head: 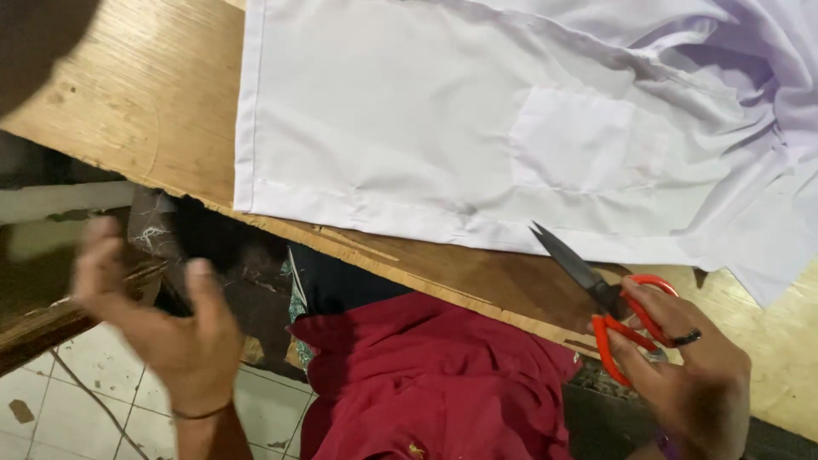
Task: Trimming loose threads from white shirts using scissors on a workbench
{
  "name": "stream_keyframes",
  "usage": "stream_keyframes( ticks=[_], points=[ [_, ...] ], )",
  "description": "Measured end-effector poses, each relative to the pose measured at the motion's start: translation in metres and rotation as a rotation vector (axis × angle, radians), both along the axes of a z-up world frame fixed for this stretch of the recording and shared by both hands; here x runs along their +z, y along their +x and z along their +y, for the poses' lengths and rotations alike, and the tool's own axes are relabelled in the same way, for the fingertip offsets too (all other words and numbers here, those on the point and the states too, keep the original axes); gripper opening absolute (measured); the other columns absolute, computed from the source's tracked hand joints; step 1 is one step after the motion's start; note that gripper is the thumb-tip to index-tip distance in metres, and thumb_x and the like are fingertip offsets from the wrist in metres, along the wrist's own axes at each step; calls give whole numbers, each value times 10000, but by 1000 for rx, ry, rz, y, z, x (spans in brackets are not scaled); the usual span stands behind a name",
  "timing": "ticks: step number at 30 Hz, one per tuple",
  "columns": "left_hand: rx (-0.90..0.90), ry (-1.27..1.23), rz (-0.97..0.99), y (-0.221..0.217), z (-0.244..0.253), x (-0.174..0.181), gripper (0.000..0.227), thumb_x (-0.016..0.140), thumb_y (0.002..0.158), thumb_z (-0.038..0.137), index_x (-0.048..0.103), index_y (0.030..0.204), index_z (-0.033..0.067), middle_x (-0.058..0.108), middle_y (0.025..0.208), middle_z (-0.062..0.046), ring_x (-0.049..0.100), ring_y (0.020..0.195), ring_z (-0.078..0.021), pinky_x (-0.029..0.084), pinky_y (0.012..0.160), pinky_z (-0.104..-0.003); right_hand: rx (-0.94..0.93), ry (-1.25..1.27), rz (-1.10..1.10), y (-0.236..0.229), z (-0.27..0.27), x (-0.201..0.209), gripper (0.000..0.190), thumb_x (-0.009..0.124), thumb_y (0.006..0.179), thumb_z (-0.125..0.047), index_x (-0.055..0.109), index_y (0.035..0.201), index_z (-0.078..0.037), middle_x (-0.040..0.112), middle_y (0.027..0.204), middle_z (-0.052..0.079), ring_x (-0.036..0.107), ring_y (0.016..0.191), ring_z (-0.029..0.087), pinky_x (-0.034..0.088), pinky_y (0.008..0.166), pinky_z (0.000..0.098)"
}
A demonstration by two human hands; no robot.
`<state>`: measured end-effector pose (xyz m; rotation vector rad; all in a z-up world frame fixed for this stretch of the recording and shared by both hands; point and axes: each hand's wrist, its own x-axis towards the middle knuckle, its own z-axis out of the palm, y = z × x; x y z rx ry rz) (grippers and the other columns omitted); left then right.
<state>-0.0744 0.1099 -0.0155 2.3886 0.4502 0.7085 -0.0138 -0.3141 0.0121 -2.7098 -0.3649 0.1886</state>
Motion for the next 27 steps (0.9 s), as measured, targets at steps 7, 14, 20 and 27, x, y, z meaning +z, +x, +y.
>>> stream_keyframes(
  ticks=[7,14,20,27],
  points=[
    [-389,-258,464,-45,-11,-174,660,441,1063,372,254,1628,86,71,1725,-223,21,1602,-444,105,1277,-578,-86,106,-169,-8,-8,-17,414,858,871,-14,734,1243,119,741,1166,290,732,875,302,615,845,401],
    [-113,-587,608,-53,-8,-200,766,280,1039,473,135,1614,-12,183,1690,-212,175,1571,-320,134,1262,-386,-222,216,-232,-21,-24,-36,407,846,863,-17,734,1240,89,735,1185,283,728,1056,367,608,902,448],
    [-171,531,1001,-99,89,-297,586,486,926,401,539,1459,163,649,1348,-198,334,1538,-426,250,1211,-653,-210,211,-321,-27,-34,-49,446,829,888,-181,737,1279,13,738,1236,257,730,1053,349,599,895,442],
    [-316,153,255,-11,-48,-74,114,552,862,-27,613,831,64,549,736,-98,505,677,-305,421,686,-427,-131,163,-360,-24,-35,-47,425,818,909,-231,735,1257,-1,742,1171,156,704,870,230,578,866,401]
  ],
)
